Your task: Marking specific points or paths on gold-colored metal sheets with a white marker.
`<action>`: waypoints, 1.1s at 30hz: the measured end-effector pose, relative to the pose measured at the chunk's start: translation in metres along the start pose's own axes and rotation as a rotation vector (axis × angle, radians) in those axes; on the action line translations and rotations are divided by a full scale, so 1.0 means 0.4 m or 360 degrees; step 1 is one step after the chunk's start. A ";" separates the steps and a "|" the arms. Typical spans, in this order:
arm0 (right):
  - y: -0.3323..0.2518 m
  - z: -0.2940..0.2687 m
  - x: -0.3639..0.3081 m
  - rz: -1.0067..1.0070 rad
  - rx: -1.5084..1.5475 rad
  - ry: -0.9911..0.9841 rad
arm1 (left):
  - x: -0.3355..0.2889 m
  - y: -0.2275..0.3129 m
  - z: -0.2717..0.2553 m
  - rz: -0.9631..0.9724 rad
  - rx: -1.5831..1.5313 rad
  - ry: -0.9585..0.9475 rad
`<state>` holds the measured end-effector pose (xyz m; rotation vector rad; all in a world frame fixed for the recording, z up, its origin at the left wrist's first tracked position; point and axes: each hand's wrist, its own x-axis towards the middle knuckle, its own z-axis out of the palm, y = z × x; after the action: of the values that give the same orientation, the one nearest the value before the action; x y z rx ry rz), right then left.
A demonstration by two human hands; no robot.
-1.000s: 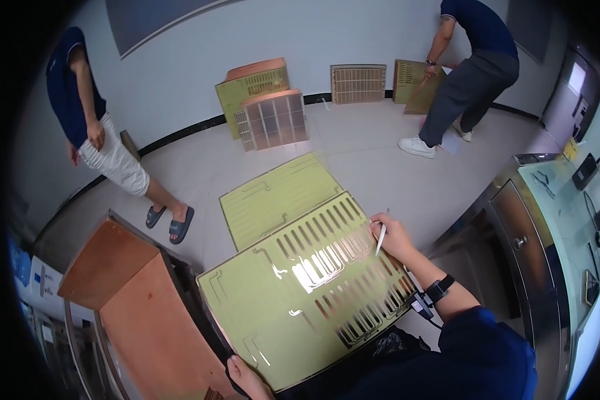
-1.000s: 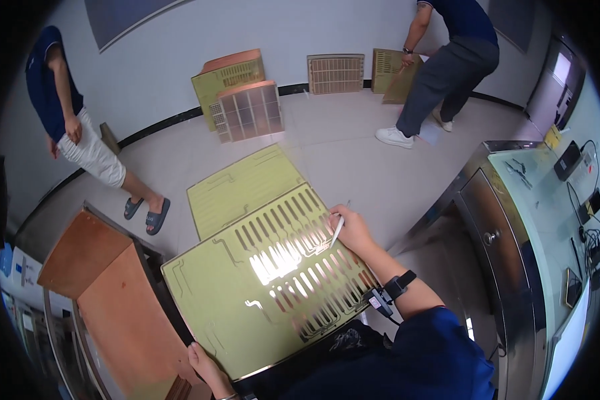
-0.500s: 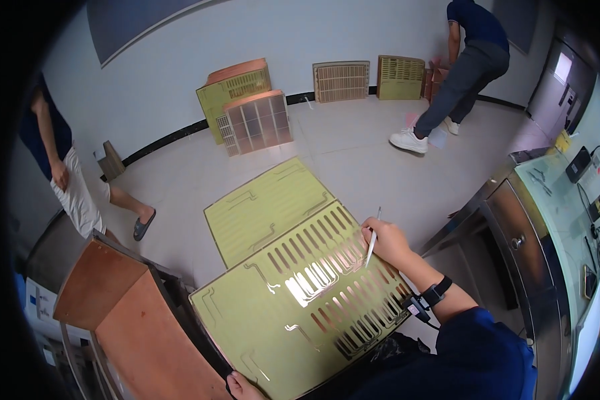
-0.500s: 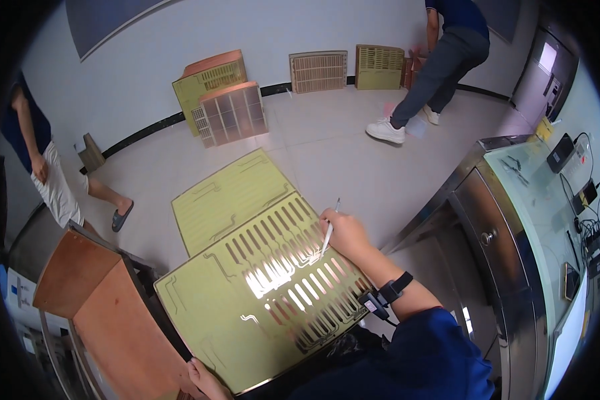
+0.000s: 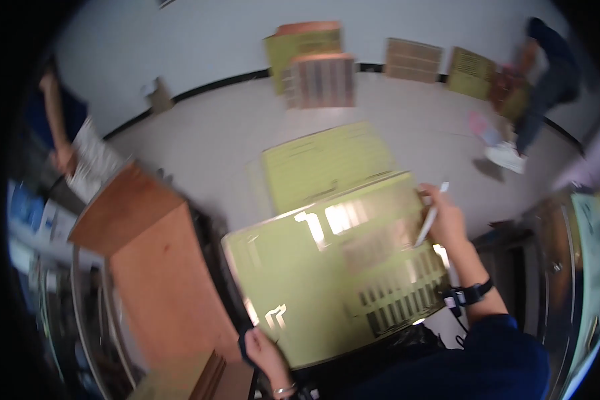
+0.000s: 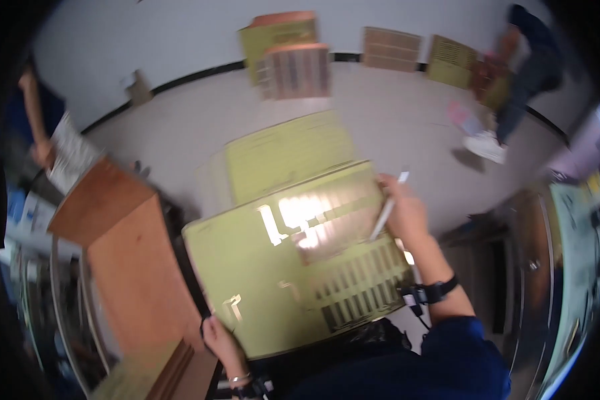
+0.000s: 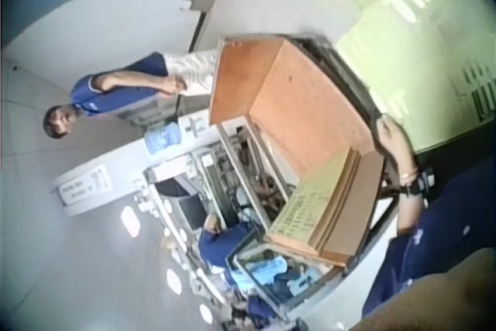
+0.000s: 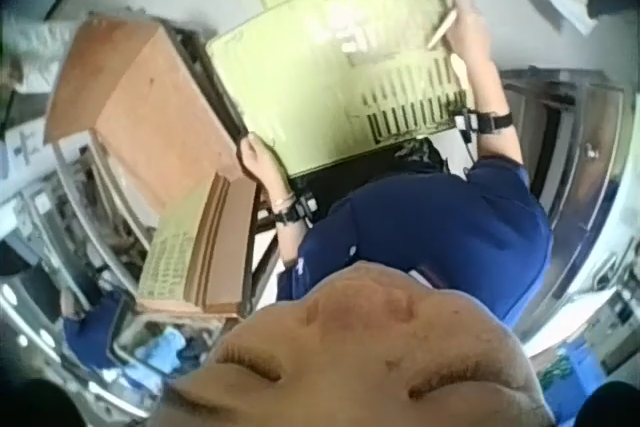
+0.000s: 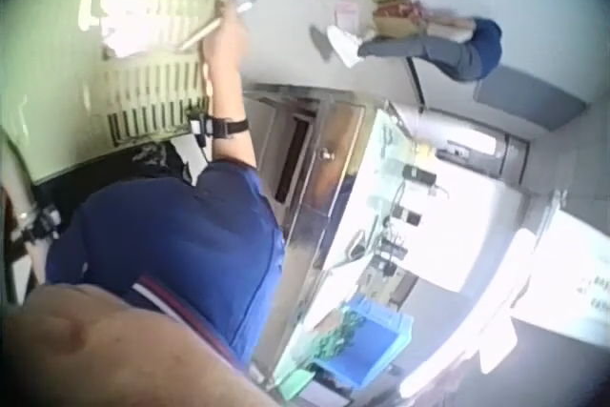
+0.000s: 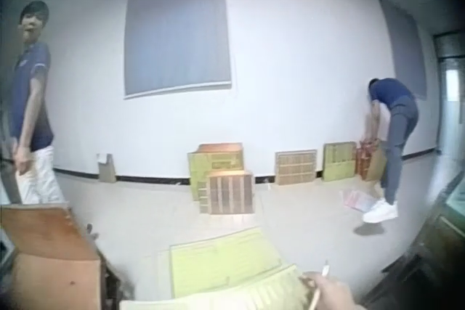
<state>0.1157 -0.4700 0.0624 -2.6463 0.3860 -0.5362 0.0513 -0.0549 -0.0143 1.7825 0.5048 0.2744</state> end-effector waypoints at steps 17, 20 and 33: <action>-0.315 0.151 -0.055 -0.1108 0.1003 -0.0458 | -0.038 0.023 -0.003 0.0113 0.0338 0.0035; -0.334 0.185 -0.086 -0.0863 0.1070 -0.0625 | -0.035 0.024 0.000 0.0144 0.0335 0.0047; -0.344 0.221 -0.096 -0.1202 0.0884 -0.0625 | -0.033 0.016 0.002 0.0205 0.0318 0.0072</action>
<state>0.1444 -0.3063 0.0373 -2.1898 -0.7936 -0.2560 0.0414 -0.0631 -0.0073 2.0110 0.4628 0.3651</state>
